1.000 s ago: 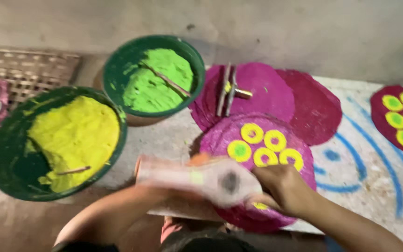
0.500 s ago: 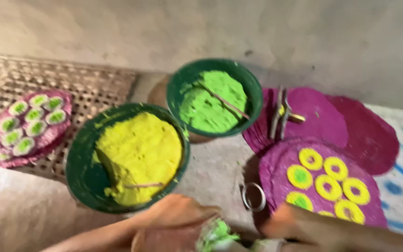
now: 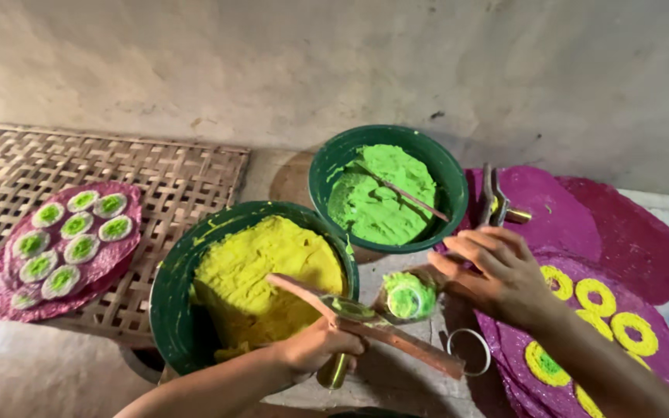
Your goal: The person scoops yellow dough into a manual press and extrudes ring shapes onto a purple sheet. They then scoop green dough into the press and fill the yellow rings. The process is repeated to create multiple layered dough snacks.
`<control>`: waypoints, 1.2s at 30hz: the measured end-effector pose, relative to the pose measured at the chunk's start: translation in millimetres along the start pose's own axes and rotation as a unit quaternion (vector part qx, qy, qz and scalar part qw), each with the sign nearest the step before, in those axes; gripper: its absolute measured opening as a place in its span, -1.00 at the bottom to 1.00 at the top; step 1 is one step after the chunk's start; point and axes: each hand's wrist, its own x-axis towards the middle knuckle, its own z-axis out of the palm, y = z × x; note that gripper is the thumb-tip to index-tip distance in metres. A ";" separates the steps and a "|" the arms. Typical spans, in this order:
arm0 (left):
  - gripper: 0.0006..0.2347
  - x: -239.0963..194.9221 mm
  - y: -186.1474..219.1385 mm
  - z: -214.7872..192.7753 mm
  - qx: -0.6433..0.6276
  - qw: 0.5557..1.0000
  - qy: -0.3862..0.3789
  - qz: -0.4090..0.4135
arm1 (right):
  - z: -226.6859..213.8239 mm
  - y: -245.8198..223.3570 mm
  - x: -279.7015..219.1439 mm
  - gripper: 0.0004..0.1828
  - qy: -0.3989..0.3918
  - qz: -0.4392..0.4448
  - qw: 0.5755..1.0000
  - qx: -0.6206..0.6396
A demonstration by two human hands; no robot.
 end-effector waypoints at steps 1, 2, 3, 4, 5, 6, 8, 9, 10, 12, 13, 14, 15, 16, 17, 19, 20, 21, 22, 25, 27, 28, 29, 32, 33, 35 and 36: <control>-0.77 -3.0 7.3 4.7 0.010 1.000 0.020 0.003 | -2.4 -7.3 1.6 -0.56 0.002 0.046 0.999 0.022; -0.80 -4.4 12.2 7.5 0.021 0.999 0.039 0.006 | -5.1 -13.4 1.4 -0.57 0.022 0.061 0.996 0.062; -0.81 -5.7 14.7 8.7 0.022 0.999 0.043 0.015 | -7.2 -21.9 -0.1 -0.57 0.043 0.076 0.991 0.104; -0.81 -5.8 15.2 8.3 0.024 0.998 0.047 0.025 | -8.6 -26.6 -1.8 -0.56 0.064 0.090 0.983 0.145; -0.81 -6.3 12.8 7.4 0.024 0.998 0.052 0.032 | -8.9 -29.2 -3.5 -0.55 0.071 0.073 0.982 0.156; -0.82 -5.1 9.5 5.8 0.023 0.998 0.046 0.039 | -9.7 -31.4 -5.3 -0.51 0.079 0.055 0.981 0.168; -0.84 0.3 5.6 1.2 0.024 0.998 0.033 0.055 | -13.7 -30.9 -7.0 -0.41 0.063 0.028 0.983 0.172; -0.83 2.7 5.1 -0.6 0.028 0.997 0.053 0.040 | -14.9 -28.1 -6.7 -0.35 0.041 0.016 0.986 0.163; -0.83 3.7 5.1 -1.9 0.032 0.996 0.073 0.025 | -14.3 -25.2 -5.7 -0.30 0.019 0.005 0.988 0.154; -0.82 6.7 6.3 -4.5 0.034 0.995 0.094 0.004 | -7.7 -22.2 -2.4 -0.29 0.023 0.025 0.983 0.182; -0.82 8.2 8.3 -5.5 0.032 0.995 0.095 0.001 | -4.2 -19.8 -0.5 -0.28 0.025 0.034 0.979 0.198; -0.81 10.1 11.2 -6.2 0.031 0.995 0.096 -0.003 | 0.7 -17.0 1.9 -0.26 0.011 0.029 0.981 0.189; -0.79 11.9 13.9 -5.4 0.026 0.994 0.106 -0.024 | 6.6 -14.4 4.0 -0.23 -0.004 0.024 0.983 0.181; -0.78 13.6 17.0 -4.9 0.021 0.992 0.117 -0.044 | 12.0 -10.8 5.7 -0.20 -0.018 0.018 0.985 0.173; -0.76 17.8 21.5 -6.0 0.016 0.990 0.127 -0.063 | 17.4 -5.4 7.1 -0.21 -0.020 0.020 0.984 0.175; -0.76 26.5 31.4 -15.5 0.071 0.982 0.158 -0.071 | 32.2 8.2 10.9 -0.23 -0.020 0.022 0.983 0.179; -0.75 31.2 35.1 -22.3 0.098 0.977 0.175 -0.074 | 41.2 15.9 12.3 -0.23 -0.013 0.071 0.970 0.230; -0.79 37.8 39.0 -32.7 0.102 0.976 0.190 -0.040 | 53.2 24.2 13.5 -0.23 -0.002 0.120 0.953 0.278; -0.81 46.5 41.7 -44.4 0.105 0.973 0.204 -0.006 | 64.1 33.6 11.5 -0.23 0.009 0.169 0.931 0.324; -0.88 93.9 47.5 -91.2 -0.012 0.949 0.285 0.138 | 128.3 84.2 0.4 -0.39 0.019 0.313 0.880 0.358; -0.92 138.0 52.4 -128.7 -0.084 0.914 0.342 0.200 | 204.5 110.7 -9.0 -0.59 -0.094 0.332 0.891 0.296; -0.87 162.1 56.3 -147.1 -0.052 0.880 0.365 0.300 | 243.4 119.4 -16.8 -0.68 -0.178 0.319 0.903 0.225; -0.77 185.4 60.1 -162.9 -0.016 0.834 0.382 0.398 | 278.1 122.0 -29.0 -0.67 -0.269 0.342 0.883 0.175; -0.76 225.6 76.3 -183.7 0.045 0.812 0.461 0.356 | 353.7 123.0 -58.6 -0.65 -0.391 0.356 0.845 0.086; -0.74 232.8 76.7 -186.4 0.062 0.792 0.467 0.388 | 365.8 126.9 -60.7 -0.66 -0.411 0.354 0.838 0.067; -0.70 243.3 71.7 -187.5 0.095 0.753 0.474 0.447 | 370.6 140.8 -55.8 -0.69 -0.366 0.400 0.834 0.104; -0.66 245.8 67.1 -188.1 0.098 0.756 0.484 0.430 | 366.2 148.7 -52.3 -0.68 -0.364 0.413 0.826 0.116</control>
